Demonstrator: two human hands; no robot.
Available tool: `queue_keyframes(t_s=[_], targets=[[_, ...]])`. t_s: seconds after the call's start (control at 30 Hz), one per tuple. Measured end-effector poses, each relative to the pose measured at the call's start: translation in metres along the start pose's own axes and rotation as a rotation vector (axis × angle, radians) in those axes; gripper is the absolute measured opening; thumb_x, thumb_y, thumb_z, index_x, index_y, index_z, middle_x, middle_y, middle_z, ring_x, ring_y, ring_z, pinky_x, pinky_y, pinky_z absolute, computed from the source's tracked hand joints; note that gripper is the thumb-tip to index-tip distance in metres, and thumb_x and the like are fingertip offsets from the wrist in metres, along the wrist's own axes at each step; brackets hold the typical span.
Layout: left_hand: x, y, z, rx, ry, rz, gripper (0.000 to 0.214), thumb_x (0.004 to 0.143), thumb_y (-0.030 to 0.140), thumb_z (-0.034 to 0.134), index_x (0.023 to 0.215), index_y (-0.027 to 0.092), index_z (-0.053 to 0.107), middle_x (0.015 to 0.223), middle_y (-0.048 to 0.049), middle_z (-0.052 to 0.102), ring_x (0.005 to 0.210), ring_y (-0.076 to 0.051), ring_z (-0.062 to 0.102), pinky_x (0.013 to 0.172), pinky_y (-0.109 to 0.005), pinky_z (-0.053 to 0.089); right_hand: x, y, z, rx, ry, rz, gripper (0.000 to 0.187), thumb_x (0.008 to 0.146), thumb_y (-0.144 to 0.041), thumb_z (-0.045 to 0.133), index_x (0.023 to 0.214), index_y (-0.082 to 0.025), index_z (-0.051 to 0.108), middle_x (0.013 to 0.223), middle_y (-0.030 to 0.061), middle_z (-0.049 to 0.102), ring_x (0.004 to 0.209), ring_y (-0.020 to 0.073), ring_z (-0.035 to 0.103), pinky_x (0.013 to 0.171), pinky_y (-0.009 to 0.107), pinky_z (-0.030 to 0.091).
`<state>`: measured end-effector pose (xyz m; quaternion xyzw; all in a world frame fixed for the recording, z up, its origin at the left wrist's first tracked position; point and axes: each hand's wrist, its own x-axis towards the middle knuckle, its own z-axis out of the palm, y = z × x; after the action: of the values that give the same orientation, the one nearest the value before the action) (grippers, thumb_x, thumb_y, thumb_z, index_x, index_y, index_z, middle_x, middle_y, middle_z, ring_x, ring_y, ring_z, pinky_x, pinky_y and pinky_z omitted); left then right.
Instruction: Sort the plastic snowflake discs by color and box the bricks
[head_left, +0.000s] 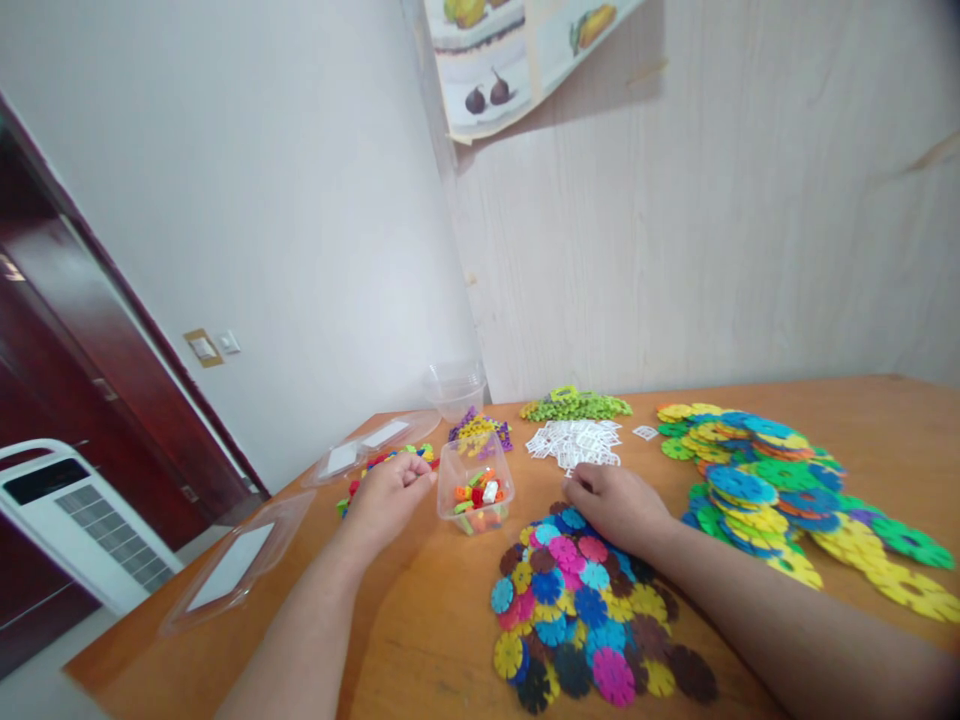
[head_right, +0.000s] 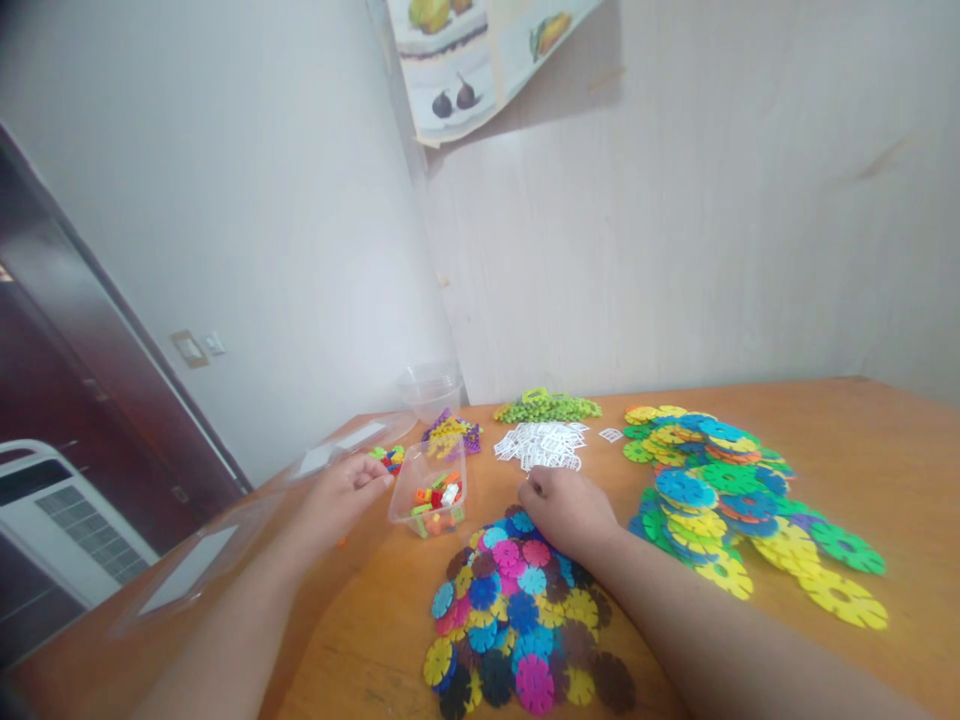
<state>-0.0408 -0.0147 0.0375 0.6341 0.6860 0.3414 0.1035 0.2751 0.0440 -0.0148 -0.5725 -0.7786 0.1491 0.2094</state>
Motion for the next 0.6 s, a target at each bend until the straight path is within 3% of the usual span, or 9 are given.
queue_keyframes(t_s=[0.13, 0.23, 0.37, 0.47, 0.6], targets=[[-0.002, 0.016, 0.006, -0.121, 0.014, 0.056, 0.038, 0.081, 0.050, 0.058, 0.099, 0.018, 0.065, 0.084, -0.0031, 0.069, 0.076, -0.018, 0.062, 0.070, -0.029, 0.047, 0.000, -0.001, -0.001, -0.006, -0.010, 0.003, 0.038, 0.093, -0.046, 0.040, 0.076, -0.023, 0.064, 0.079, 0.0049, 0.068, 0.073, 0.0182, 0.059, 0.056, 0.027, 0.024], [-0.002, 0.014, -0.003, -0.132, 0.074, 0.007, 0.038, 0.082, 0.051, 0.055, 0.099, 0.018, 0.065, 0.085, -0.0034, 0.070, 0.078, -0.019, 0.063, 0.071, -0.029, 0.047, 0.000, 0.000, -0.001, -0.012, -0.007, 0.008, 0.037, 0.093, -0.047, 0.040, 0.076, -0.023, 0.063, 0.078, 0.0044, 0.068, 0.072, 0.0180, 0.058, 0.056, 0.027, 0.023], [-0.001, -0.003, -0.025, 0.078, 0.138, -0.134, 0.023, 0.080, 0.041, 0.051, 0.080, 0.020, 0.062, 0.067, 0.0003, 0.064, 0.062, -0.016, 0.057, 0.058, -0.025, 0.039, 0.000, 0.001, 0.000, -0.004, -0.009, 0.007, 0.037, 0.093, -0.047, 0.041, 0.075, -0.022, 0.063, 0.076, 0.0041, 0.067, 0.071, 0.0177, 0.058, 0.055, 0.027, 0.023], [0.001, -0.023, -0.033, 0.267, 0.039, -0.211, 0.018, 0.074, 0.038, 0.056, 0.065, 0.022, 0.056, 0.054, 0.0021, 0.056, 0.053, -0.015, 0.051, 0.052, -0.025, 0.030, 0.001, 0.001, 0.001, 0.002, -0.012, 0.006, 0.037, 0.093, -0.046, 0.042, 0.075, -0.022, 0.063, 0.075, 0.0042, 0.067, 0.071, 0.0179, 0.059, 0.055, 0.026, 0.023], [0.003, -0.049, -0.033, 0.291, -0.037, -0.226, 0.018, 0.063, 0.036, 0.066, 0.059, 0.023, 0.054, 0.048, 0.0020, 0.055, 0.056, -0.018, 0.053, 0.054, -0.025, 0.030, 0.000, 0.001, 0.001, -0.006, -0.011, 0.000, 0.037, 0.093, -0.046, 0.041, 0.076, -0.022, 0.064, 0.077, 0.0044, 0.067, 0.072, 0.0180, 0.058, 0.056, 0.026, 0.024]])
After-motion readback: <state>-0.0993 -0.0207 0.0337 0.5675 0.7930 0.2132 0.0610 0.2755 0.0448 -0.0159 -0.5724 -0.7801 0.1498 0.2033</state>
